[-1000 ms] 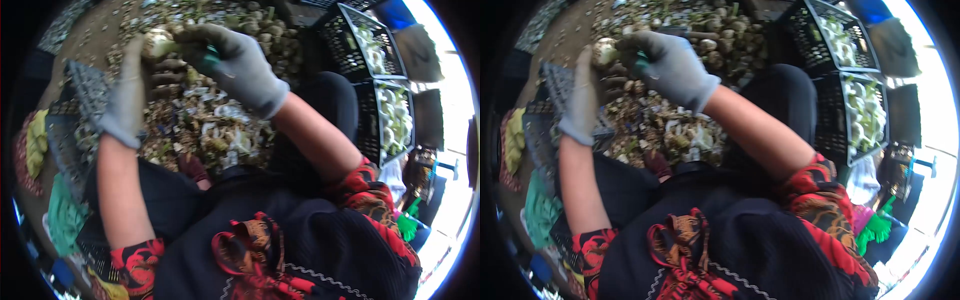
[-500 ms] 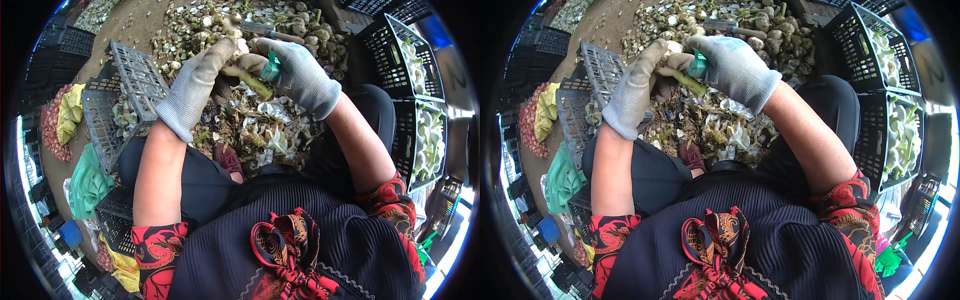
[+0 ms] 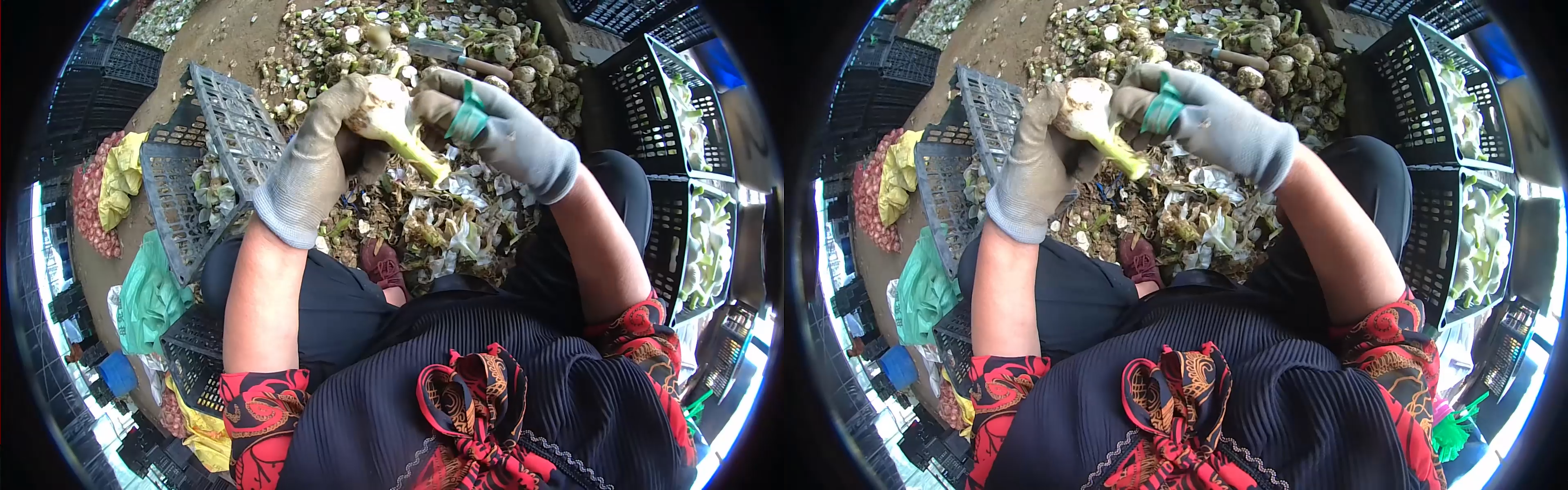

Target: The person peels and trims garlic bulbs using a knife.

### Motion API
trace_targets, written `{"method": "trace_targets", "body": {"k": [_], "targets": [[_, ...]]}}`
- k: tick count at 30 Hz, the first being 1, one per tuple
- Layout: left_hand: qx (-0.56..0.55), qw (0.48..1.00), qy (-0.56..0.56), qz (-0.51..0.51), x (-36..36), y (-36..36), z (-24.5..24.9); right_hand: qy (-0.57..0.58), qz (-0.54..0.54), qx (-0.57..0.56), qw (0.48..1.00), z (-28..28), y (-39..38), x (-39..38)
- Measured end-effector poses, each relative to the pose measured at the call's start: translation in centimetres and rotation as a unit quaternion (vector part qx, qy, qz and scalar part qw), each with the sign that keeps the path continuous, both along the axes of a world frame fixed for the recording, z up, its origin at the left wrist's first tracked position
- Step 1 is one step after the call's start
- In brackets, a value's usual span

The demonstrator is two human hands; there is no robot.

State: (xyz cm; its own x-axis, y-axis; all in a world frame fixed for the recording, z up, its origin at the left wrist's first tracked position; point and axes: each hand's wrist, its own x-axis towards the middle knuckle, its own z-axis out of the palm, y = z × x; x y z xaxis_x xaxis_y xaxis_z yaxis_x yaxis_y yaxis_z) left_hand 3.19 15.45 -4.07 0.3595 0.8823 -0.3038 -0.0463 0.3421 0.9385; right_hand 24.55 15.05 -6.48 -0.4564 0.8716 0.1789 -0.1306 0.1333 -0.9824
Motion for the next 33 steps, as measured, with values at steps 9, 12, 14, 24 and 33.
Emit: {"method": "trace_targets", "body": {"k": [9,12,14,24,33], "targets": [[0.087,0.995,0.011,-0.047,-0.2,0.2,0.8,-0.146,-0.079,0.066,0.984,-1.1,-1.1,-0.7],[0.072,0.993,0.09,-0.03,-0.3,0.3,0.8,-0.246,-0.169,0.22,0.929,-0.7,-0.7,-1.1],[0.051,0.986,0.155,-0.038,-0.5,0.4,1.0,-0.277,-0.189,0.288,0.897,-0.9,-0.7,-1.3],[0.225,0.935,0.201,-0.187,-1.8,-0.2,0.6,-0.151,-0.057,0.019,0.987,-1.1,0.1,1.1],[0.058,0.992,0.053,-0.099,-1.5,0.0,0.1,-0.044,-0.067,-0.119,0.99,2.2,-1.0,0.7]]}}
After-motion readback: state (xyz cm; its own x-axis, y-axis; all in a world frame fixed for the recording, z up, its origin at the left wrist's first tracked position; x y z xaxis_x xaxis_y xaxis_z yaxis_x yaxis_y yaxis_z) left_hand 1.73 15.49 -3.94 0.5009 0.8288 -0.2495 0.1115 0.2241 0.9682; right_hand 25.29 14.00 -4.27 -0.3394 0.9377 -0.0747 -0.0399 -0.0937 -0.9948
